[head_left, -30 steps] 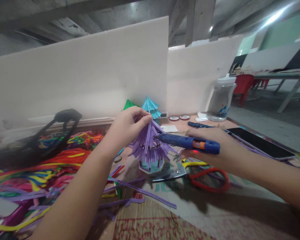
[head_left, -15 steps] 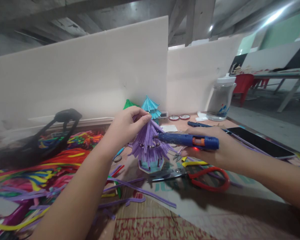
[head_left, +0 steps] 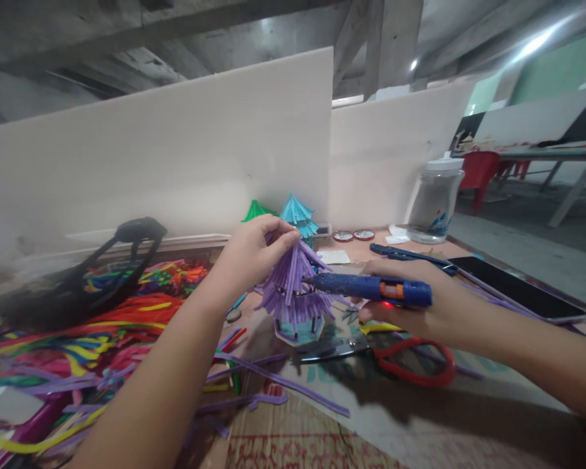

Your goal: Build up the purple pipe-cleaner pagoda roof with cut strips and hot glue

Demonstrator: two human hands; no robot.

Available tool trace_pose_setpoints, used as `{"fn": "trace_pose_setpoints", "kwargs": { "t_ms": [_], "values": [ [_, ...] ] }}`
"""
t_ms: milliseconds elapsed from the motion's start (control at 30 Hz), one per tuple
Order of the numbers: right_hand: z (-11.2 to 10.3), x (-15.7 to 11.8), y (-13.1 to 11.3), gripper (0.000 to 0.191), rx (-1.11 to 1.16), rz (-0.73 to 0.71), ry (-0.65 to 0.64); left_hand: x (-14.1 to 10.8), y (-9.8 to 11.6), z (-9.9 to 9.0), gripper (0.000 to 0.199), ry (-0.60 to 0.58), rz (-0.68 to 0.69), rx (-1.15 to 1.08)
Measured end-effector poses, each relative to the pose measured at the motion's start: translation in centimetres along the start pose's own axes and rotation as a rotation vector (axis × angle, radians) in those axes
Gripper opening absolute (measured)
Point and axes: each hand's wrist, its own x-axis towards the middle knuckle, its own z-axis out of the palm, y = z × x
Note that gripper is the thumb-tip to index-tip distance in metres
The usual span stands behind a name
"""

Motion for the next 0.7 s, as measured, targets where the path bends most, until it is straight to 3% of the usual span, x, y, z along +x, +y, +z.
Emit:
{"fn": "trace_pose_setpoints", "kwargs": {
  "t_ms": [300,700],
  "values": [
    [0.09,-0.04,-0.08,0.032,0.025,0.011,-0.047,-0.02,-0.04,-0.04,0.022,-0.007,-0.007,-0.007],
    [-0.02,0.02,-0.04,0.032,-0.148,0.015,-0.022,-0.01,0.13,-0.07,0.023,-0.013,-0.007,0.002]
  ]
}}
